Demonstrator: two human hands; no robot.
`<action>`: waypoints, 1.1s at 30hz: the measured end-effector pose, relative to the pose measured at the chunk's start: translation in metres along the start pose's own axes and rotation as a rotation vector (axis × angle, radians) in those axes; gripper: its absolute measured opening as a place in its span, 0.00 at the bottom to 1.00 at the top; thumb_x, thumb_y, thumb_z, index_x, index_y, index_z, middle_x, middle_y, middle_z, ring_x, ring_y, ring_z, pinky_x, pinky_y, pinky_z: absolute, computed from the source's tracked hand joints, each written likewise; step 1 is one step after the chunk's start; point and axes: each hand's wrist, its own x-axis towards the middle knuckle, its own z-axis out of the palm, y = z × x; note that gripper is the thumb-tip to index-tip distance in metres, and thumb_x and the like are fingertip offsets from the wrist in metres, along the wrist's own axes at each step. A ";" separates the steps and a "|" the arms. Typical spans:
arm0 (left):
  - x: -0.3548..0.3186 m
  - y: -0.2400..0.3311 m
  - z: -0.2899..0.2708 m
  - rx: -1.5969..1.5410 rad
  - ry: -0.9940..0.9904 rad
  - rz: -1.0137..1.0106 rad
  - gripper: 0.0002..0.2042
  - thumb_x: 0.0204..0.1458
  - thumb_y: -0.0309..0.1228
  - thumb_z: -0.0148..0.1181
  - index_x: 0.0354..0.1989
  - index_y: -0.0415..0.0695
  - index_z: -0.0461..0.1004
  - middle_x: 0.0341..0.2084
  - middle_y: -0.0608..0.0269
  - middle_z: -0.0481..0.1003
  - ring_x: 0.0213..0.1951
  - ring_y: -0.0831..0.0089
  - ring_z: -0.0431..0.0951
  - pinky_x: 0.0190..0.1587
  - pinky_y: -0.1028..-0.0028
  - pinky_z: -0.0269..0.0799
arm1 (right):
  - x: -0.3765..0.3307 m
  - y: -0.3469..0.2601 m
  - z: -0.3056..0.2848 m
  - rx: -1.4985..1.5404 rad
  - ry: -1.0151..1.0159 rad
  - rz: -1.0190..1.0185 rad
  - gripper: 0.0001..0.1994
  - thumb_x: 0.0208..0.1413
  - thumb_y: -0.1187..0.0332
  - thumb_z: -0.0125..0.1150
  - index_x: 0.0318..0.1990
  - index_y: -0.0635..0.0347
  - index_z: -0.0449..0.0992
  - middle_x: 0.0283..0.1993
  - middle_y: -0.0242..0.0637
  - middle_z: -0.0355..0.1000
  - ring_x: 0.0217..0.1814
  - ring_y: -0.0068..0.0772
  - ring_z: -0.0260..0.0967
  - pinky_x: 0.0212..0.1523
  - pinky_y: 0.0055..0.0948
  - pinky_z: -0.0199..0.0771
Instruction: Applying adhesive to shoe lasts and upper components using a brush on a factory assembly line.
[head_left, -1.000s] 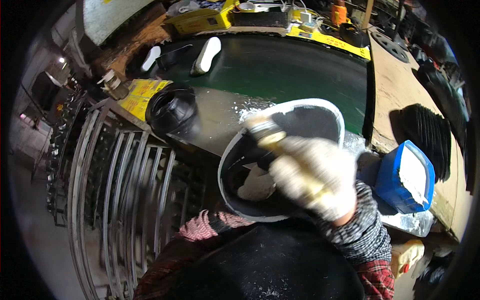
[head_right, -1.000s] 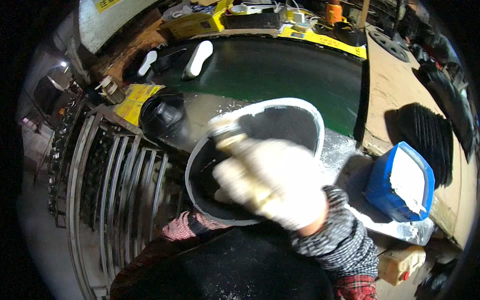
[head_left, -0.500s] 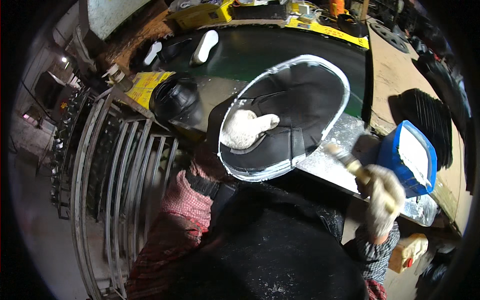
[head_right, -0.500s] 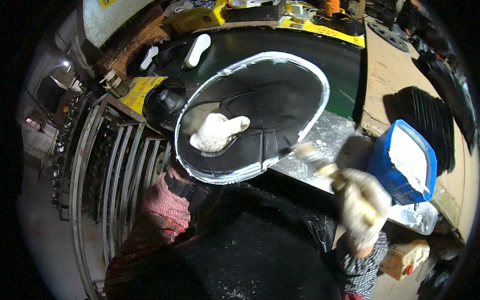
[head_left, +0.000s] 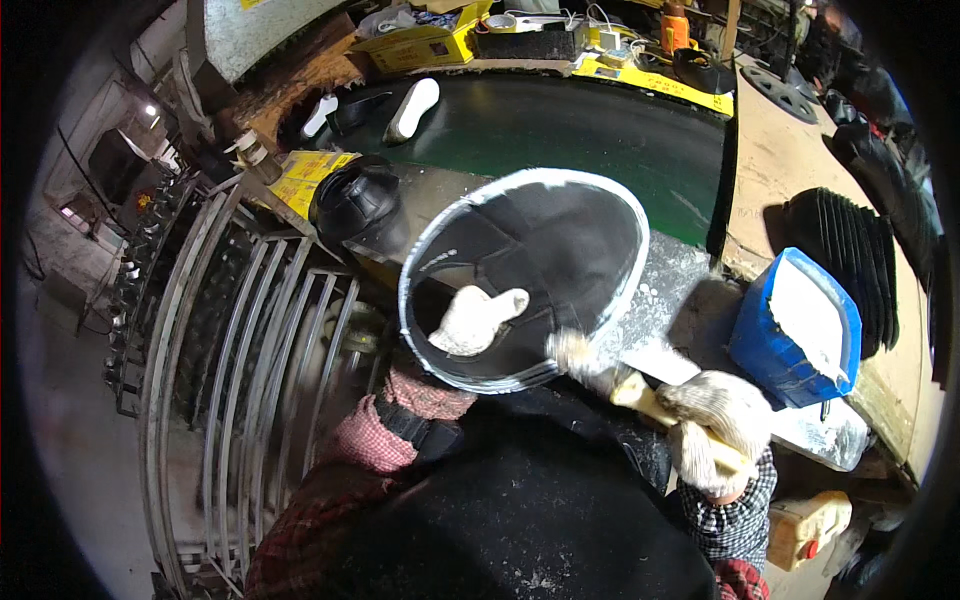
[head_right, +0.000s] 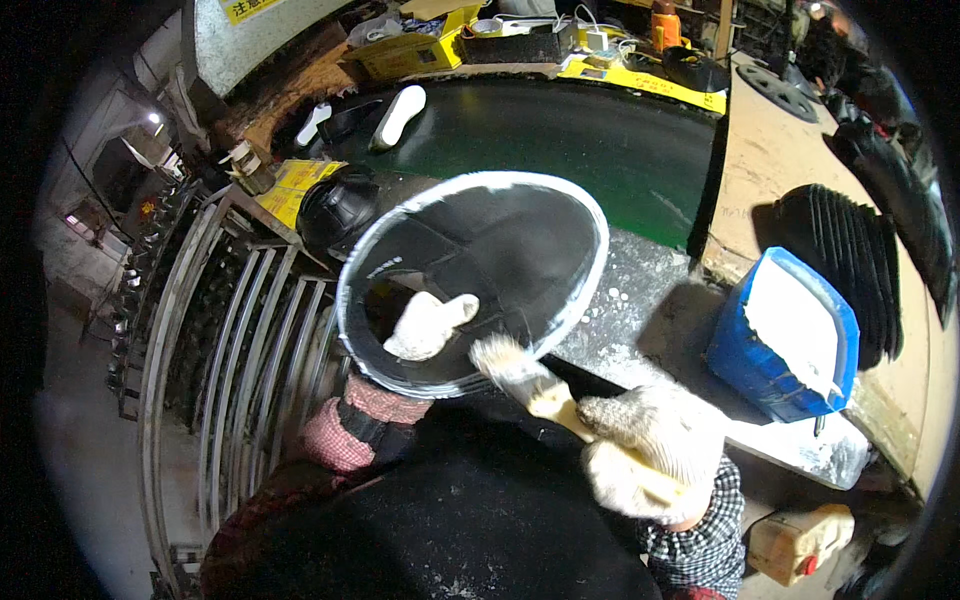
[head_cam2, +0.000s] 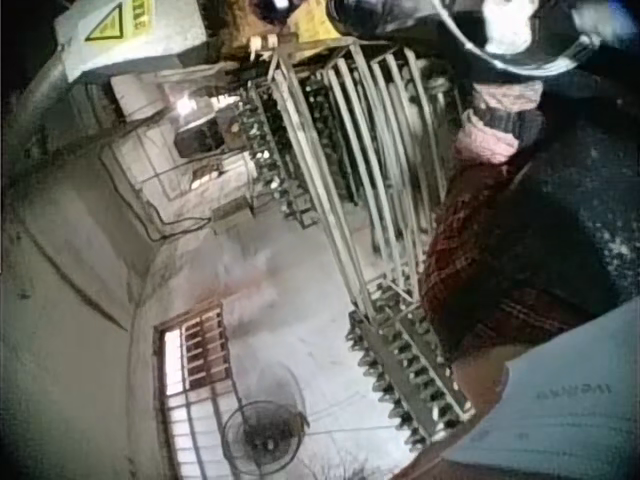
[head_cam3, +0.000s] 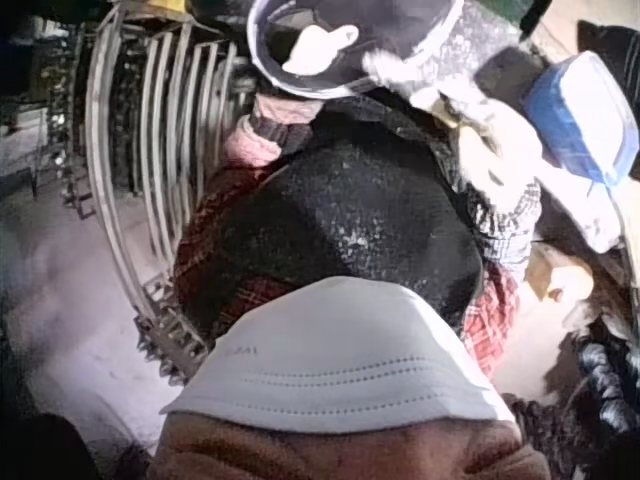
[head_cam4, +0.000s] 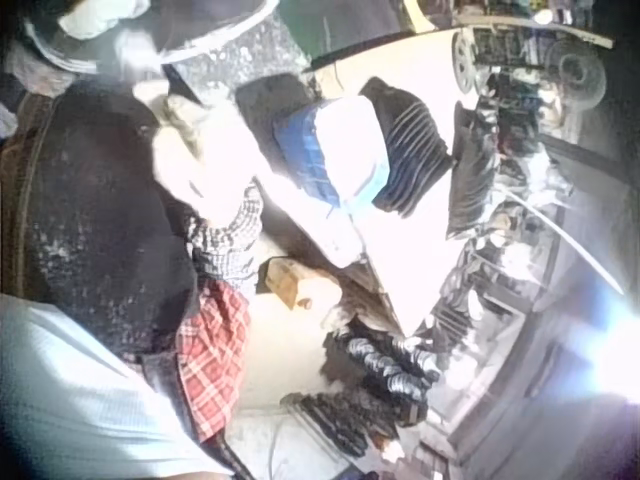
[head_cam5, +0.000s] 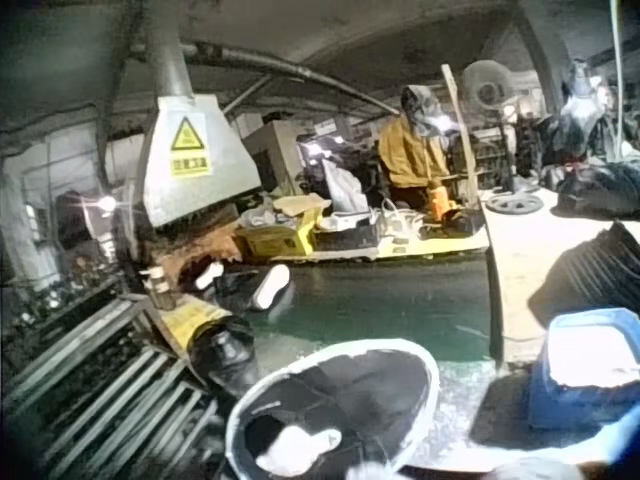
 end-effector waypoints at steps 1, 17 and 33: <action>-0.002 -0.004 -0.005 0.037 -0.092 -0.024 0.19 0.56 0.22 0.48 0.57 0.33 0.62 0.48 0.53 0.71 0.47 0.66 0.74 0.50 0.69 0.73 | 0.003 -0.006 -0.004 -0.002 -0.029 -0.044 0.07 0.46 0.71 0.61 0.33 0.64 0.76 0.25 0.41 0.74 0.25 0.37 0.73 0.29 0.29 0.73; 0.000 0.015 0.007 -0.054 0.195 -0.060 0.19 0.56 0.20 0.44 0.58 0.35 0.61 0.52 0.48 0.69 0.50 0.59 0.73 0.52 0.64 0.74 | -0.013 0.057 0.017 0.072 0.162 0.377 0.07 0.53 0.75 0.55 0.37 0.68 0.76 0.31 0.39 0.75 0.30 0.27 0.72 0.32 0.22 0.72; 0.228 0.060 -0.181 1.127 0.187 0.597 0.18 0.61 0.36 0.45 0.55 0.39 0.67 0.32 0.54 0.77 0.33 0.71 0.78 0.33 0.74 0.76 | 0.019 0.092 0.019 -0.038 0.070 0.383 0.13 0.57 0.65 0.57 0.38 0.70 0.73 0.28 0.38 0.71 0.24 0.23 0.67 0.26 0.21 0.67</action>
